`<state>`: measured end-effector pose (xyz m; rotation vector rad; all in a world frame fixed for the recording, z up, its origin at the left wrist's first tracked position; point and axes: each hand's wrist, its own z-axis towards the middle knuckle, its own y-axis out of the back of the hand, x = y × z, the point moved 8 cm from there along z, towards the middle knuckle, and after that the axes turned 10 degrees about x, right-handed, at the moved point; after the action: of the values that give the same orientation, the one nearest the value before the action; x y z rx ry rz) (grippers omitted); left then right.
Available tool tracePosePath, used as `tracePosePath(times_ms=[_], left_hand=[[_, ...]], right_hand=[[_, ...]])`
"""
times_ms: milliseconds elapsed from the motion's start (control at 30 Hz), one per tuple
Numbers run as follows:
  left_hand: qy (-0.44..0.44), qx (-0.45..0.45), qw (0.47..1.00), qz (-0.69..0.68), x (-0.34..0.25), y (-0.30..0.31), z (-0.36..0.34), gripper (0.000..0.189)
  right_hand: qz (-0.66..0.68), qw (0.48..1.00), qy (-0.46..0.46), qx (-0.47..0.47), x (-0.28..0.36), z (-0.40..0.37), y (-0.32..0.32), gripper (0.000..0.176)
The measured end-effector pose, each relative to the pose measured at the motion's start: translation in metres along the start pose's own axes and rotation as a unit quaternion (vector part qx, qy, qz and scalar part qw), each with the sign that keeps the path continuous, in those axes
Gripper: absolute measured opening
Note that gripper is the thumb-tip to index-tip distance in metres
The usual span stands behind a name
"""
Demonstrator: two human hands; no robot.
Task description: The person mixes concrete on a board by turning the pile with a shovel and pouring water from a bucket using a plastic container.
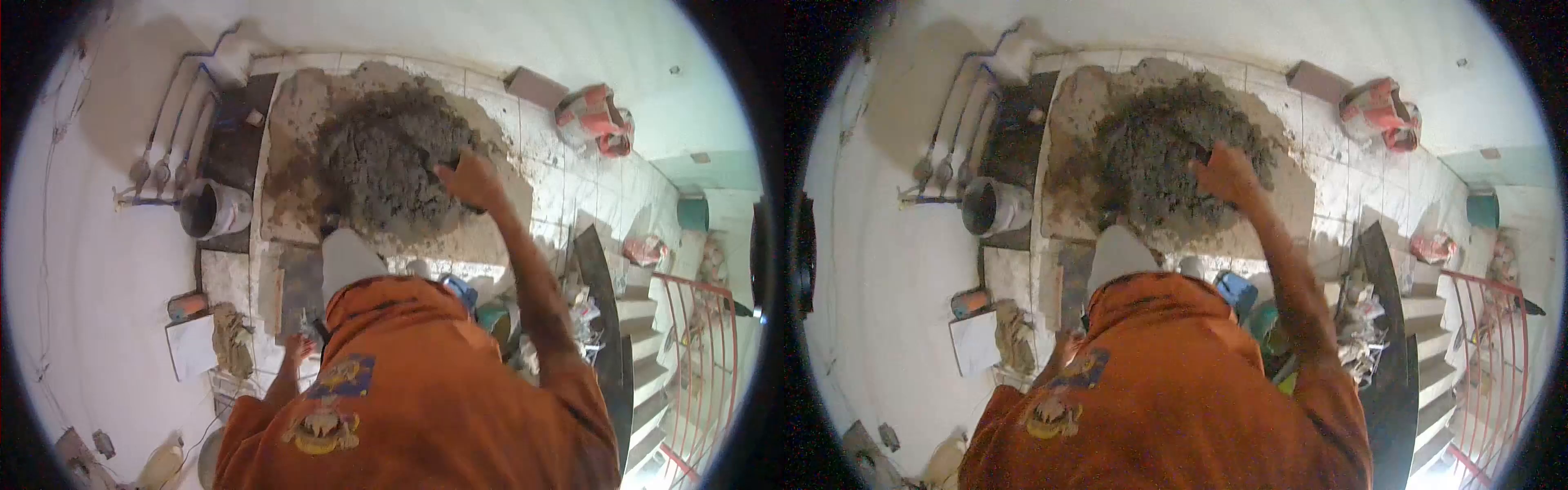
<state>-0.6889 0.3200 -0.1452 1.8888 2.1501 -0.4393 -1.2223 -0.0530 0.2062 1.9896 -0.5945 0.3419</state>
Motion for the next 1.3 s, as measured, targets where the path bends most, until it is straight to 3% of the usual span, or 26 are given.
tracePosePath(times_ms=[67,100,133,233,267,367,400,467,500,533,567,600,700,733,833,867,967,1100,1167,1267,1300], left_hand=[[0.048,0.061,0.997,-0.022,0.068,-0.012,0.023,0.029],[0.059,0.054,0.997,-0.019,0.074,-0.021,0.012,0.028],[0.060,0.045,0.997,-0.010,0.076,-0.026,-0.002,0.027],[0.077,0.030,0.997,-0.004,0.078,-0.030,-0.031,0.026],[0.083,0.025,0.996,-0.006,0.077,-0.026,-0.039,0.026],[0.084,0.012,0.996,-0.016,0.063,-0.014,-0.046,0.025],[0.078,0.010,0.997,-0.020,0.054,-0.012,-0.046,0.025],[0.055,0.013,0.998,-0.026,0.024,-0.009,-0.048,0.026],[0.038,0.019,0.999,-0.034,0.007,-0.010,-0.046,0.026],[0.025,0.026,0.998,-0.049,-0.007,-0.010,-0.044,0.026],[0.010,0.032,0.997,-0.067,-0.020,-0.010,-0.040,0.027],[0.008,0.035,0.993,-0.110,-0.032,-0.013,-0.022,0.031],[-0.059,0.035,0.996,-0.057,-0.041,-0.005,-0.004,0.038],[0.028,0.056,0.998,0.011,-0.039,-0.005,0.001,0.039],[0.063,-0.030,0.998,0.003,-0.030,-0.004,-0.013,0.036],[0.037,-0.033,0.998,-0.027,-0.019,0.004,-0.009,0.031],[0.072,-0.035,0.997,0.005,-0.005,0.015,-0.023,0.029],[0.087,-0.037,0.995,0.014,0.005,0.014,-0.040,0.029],[0.085,-0.032,0.996,0.016,0.008,0.012,-0.040,0.029],[0.068,-0.014,0.997,0.032,-0.002,-0.001,-0.034,0.029],[0.060,-0.006,0.997,0.044,-0.008,-0.005,-0.034,0.029]], right_hand=[[-0.023,0.999,0.023,-0.034,0.013,-0.025,0.008,0.048],[-0.037,0.997,0.043,-0.055,0.024,-0.026,0.020,0.048],[-0.051,0.999,-0.008,0.017,0.029,-0.032,0.021,0.047],[-0.049,0.996,0.041,-0.056,0.071,-0.077,0.077,0.040],[0.034,0.999,0.014,-0.012,0.085,-0.093,0.099,0.037],[0.050,0.997,0.031,-0.055,0.084,-0.114,0.145,0.035],[0.084,0.996,-0.019,-0.033,0.071,-0.107,0.141,0.039],[0.096,0.994,0.034,-0.035,0.059,-0.064,0.097,0.042],[-0.004,0.991,0.019,-0.130,0.028,-0.034,0.054,0.043],[0.077,0.995,-0.052,-0.045,-0.001,-0.010,0.002,0.043],[0.075,0.996,-0.036,-0.044,0.009,-0.018,-0.022,0.043],[0.067,0.996,-0.012,-0.050,0.021,-0.022,-0.030,0.043],[0.069,0.997,-0.037,0.004,-0.005,-0.023,-0.024,0.046],[0.016,0.997,0.042,-0.067,0.002,-0.031,0.006,0.042],[0.060,0.995,-0.003,-0.086,-0.037,-0.029,0.075,0.044],[0.051,0.991,-0.018,-0.120,-0.024,-0.043,0.114,0.041],[0.097,0.977,-0.073,-0.174,-0.009,-0.095,0.210,0.037],[0.043,0.971,-0.116,-0.205,0.015,-0.139,0.248,0.036],[0.072,0.978,-0.040,-0.192,-0.007,-0.106,0.219,0.034],[-0.032,0.987,-0.049,-0.149,-0.080,0.001,0.068,0.038],[-0.022,0.997,-0.020,-0.076,-0.065,-0.001,0.041,0.041]])
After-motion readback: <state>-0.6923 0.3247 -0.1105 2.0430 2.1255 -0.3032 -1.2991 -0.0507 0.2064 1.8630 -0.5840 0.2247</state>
